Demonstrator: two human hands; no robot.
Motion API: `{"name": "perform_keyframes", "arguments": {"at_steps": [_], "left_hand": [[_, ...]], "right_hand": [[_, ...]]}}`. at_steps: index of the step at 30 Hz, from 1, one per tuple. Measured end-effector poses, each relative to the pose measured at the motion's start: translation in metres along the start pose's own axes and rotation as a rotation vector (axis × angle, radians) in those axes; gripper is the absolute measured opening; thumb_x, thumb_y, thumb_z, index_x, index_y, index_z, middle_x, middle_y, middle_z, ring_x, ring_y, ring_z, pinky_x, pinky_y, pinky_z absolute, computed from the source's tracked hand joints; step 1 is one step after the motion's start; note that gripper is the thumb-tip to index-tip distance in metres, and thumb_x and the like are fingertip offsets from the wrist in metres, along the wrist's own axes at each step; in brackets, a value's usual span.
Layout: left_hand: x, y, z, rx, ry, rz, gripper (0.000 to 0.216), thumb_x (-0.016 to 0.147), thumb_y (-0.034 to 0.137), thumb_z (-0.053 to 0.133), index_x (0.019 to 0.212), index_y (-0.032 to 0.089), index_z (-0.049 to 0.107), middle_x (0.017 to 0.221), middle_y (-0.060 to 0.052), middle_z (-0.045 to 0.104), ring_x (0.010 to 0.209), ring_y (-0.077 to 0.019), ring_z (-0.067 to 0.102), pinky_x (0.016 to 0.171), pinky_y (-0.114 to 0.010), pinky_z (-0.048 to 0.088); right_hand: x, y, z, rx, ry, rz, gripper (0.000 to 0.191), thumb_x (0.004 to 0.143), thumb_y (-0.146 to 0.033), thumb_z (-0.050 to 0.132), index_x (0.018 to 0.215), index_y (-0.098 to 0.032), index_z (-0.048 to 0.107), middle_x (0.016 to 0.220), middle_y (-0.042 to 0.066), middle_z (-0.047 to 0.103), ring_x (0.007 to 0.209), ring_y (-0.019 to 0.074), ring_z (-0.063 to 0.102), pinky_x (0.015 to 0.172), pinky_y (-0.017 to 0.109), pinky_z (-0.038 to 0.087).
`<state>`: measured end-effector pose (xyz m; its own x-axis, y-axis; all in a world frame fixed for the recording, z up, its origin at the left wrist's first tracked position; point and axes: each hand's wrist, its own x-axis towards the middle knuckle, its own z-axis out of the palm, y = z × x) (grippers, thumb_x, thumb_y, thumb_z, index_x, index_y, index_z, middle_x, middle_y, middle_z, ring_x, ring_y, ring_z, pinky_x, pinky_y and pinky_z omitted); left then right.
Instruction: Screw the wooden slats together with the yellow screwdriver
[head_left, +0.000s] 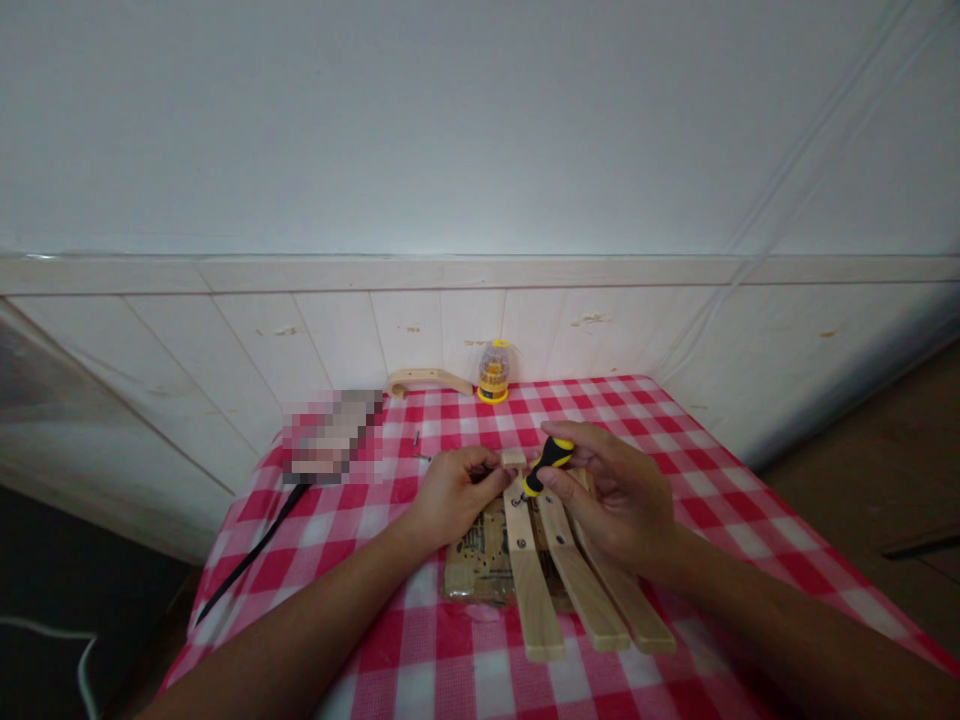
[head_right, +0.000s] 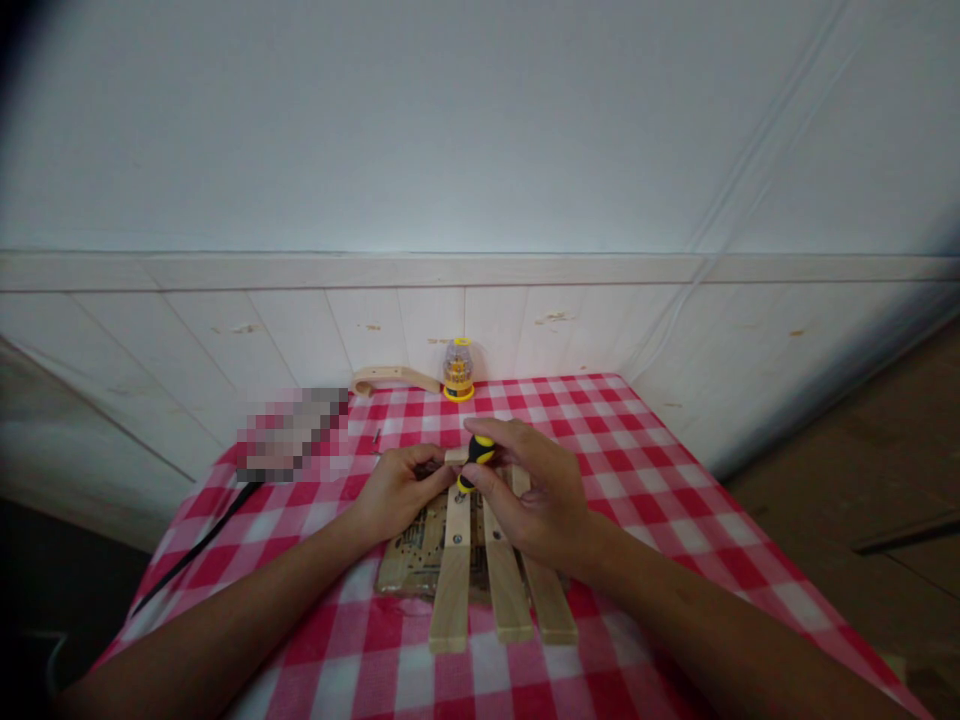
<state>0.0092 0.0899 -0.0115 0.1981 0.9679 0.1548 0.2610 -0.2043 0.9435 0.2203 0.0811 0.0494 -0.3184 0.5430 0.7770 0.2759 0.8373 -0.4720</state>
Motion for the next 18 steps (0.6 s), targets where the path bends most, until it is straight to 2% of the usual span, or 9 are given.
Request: {"name": "perform_keyframes", "arguments": {"at_steps": [6, 11, 18], "left_hand": [[-0.001, 0.000, -0.001, 0.000, -0.016, -0.002, 0.031, 0.092, 0.045, 0.067, 0.081, 0.017, 0.075, 0.074, -0.003, 0.075, 0.065, -0.0166, 0.064, 0.061, -0.026, 0.046], [-0.001, -0.001, -0.002, -0.009, -0.014, 0.008, 0.029, 0.093, 0.043, 0.068, 0.087, 0.018, 0.079, 0.081, -0.005, 0.080, 0.073, -0.0199, 0.071, 0.068, -0.028, 0.053], [0.000, 0.000, -0.004, 0.102, -0.014, 0.073, 0.025, 0.094, 0.035, 0.066, 0.076, 0.018, 0.074, 0.073, -0.003, 0.076, 0.073, -0.0202, 0.071, 0.071, -0.030, 0.055]], "right_hand": [[-0.002, -0.009, -0.003, 0.126, -0.061, -0.062, 0.047, 0.095, -0.009, 0.072, 0.137, -0.028, 0.069, 0.107, 0.007, 0.082, 0.083, 0.0194, 0.080, 0.071, 0.030, 0.067], [0.002, -0.017, -0.004, 0.087, -0.101, -0.107, 0.045, 0.094, -0.009, 0.071, 0.135, -0.027, 0.069, 0.107, 0.007, 0.083, 0.084, 0.0200, 0.081, 0.075, 0.031, 0.068], [0.007, -0.021, -0.008, 0.104, -0.179, -0.142, 0.049, 0.090, -0.004, 0.064, 0.133, -0.027, 0.069, 0.107, 0.007, 0.084, 0.097, 0.0223, 0.083, 0.086, 0.032, 0.069]]}}
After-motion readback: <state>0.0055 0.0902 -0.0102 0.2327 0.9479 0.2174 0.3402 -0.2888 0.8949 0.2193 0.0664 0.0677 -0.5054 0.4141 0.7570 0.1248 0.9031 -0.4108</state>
